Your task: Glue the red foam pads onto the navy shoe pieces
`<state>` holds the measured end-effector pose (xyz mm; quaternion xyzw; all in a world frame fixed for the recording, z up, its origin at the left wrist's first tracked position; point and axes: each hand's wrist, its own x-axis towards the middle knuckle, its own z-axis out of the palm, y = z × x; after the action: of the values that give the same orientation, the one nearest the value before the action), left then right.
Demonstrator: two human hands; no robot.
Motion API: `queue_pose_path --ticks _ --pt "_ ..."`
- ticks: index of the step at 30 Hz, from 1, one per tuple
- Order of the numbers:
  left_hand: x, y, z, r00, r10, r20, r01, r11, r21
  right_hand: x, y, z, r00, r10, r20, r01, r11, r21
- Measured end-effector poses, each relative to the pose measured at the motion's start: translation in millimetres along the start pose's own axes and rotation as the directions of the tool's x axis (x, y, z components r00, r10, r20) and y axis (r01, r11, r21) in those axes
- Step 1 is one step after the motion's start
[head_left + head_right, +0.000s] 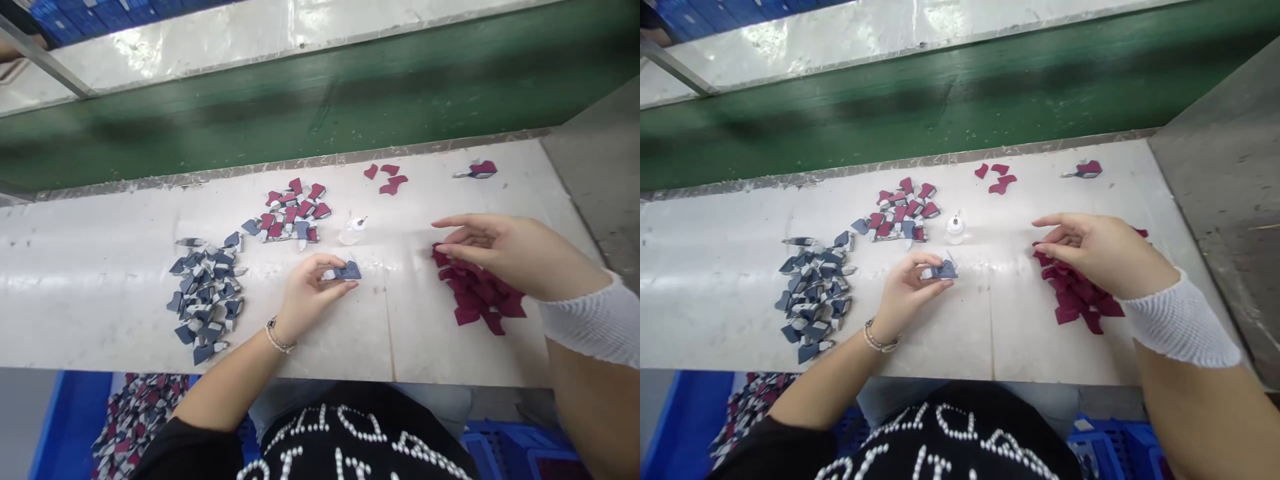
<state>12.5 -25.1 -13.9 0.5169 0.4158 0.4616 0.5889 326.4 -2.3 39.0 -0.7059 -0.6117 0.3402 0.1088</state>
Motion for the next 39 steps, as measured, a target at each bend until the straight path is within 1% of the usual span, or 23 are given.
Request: queue_pose_path --ticks 2,4,6,8,10,12,13,16,19,21,23,24,26,28,30,32,35,39 --pt "-3 0 0.8 0.997 0.081 0.006 -0.081 0.992 0.092 -14 -23 13 0.997 -0.076 0.004 0.076 0.994 0.084" --pt "-4 -2 0.4 0.985 0.173 0.010 -0.172 0.966 0.191 -27 -45 28 0.983 -0.167 0.071 0.154 0.974 0.166" --pt "-4 -4 -1.1 0.967 0.255 0.004 -0.247 0.935 0.256 -34 -63 42 0.956 -0.254 0.147 0.207 0.939 0.276" --pt "-3 -6 -2.9 0.956 0.293 -0.005 -0.278 0.913 0.299 -36 -74 52 0.931 -0.321 0.172 0.238 0.894 0.380" --pt "-2 -7 -4.7 0.953 0.302 -0.011 -0.282 0.902 0.327 -33 -80 58 0.926 -0.352 0.136 0.269 0.868 0.416" --pt "-1 -8 -6.2 0.947 0.320 -0.017 -0.295 0.891 0.345 -30 -82 61 0.935 -0.341 0.101 0.270 0.865 0.423" --pt "-1 -8 -6.7 0.941 0.337 -0.019 -0.309 0.882 0.355 -28 -83 62 0.942 -0.320 0.104 0.248 0.868 0.430" --pt "0 -5 -7.6 0.913 0.408 0.002 -0.375 0.838 0.397 -23 -85 65 0.956 -0.248 0.157 0.142 0.859 0.491" --pt "-1 -2 -6.8 0.880 0.474 0.033 -0.443 0.793 0.418 -20 -89 68 0.960 -0.212 0.184 0.087 0.848 0.523" --pt "-1 -3 -5.8 0.882 0.469 0.041 -0.442 0.795 0.415 -20 -90 70 0.955 -0.219 0.200 0.082 0.844 0.530" --pt "-2 -4 -5.2 0.904 0.427 0.031 -0.403 0.826 0.395 -20 -88 71 0.952 -0.233 0.196 0.092 0.834 0.545" --pt "-1 -5 -5.3 0.915 0.403 0.019 -0.379 0.842 0.384 -21 -86 70 0.957 -0.233 0.174 0.104 0.833 0.543" --pt "1 -7 -6.7 0.931 0.365 -0.020 -0.332 0.866 0.373 -21 -79 67 0.971 -0.212 0.111 0.131 0.860 0.492" --pt "4 -7 -9.3 0.933 0.354 -0.063 -0.307 0.875 0.374 -19 -69 64 0.979 -0.194 0.063 0.158 0.916 0.369" --pt "7 -5 -12.2 0.927 0.364 -0.091 -0.307 0.876 0.372 -16 -60 63 0.970 -0.225 0.090 0.200 0.954 0.224" --pt "9 -3 -14.3 0.916 0.388 -0.102 -0.329 0.872 0.361 -13 -54 68 0.945 -0.290 0.153 0.271 0.953 0.134" --pt "11 -2 -15.5 0.906 0.412 -0.097 -0.356 0.866 0.352 -8 -50 79 0.912 -0.359 0.199 0.350 0.933 0.084" --pt "10 -2 -14.9 0.909 0.410 -0.077 -0.360 0.864 0.352 -8 -51 87 0.903 -0.371 0.216 0.379 0.926 0.006"
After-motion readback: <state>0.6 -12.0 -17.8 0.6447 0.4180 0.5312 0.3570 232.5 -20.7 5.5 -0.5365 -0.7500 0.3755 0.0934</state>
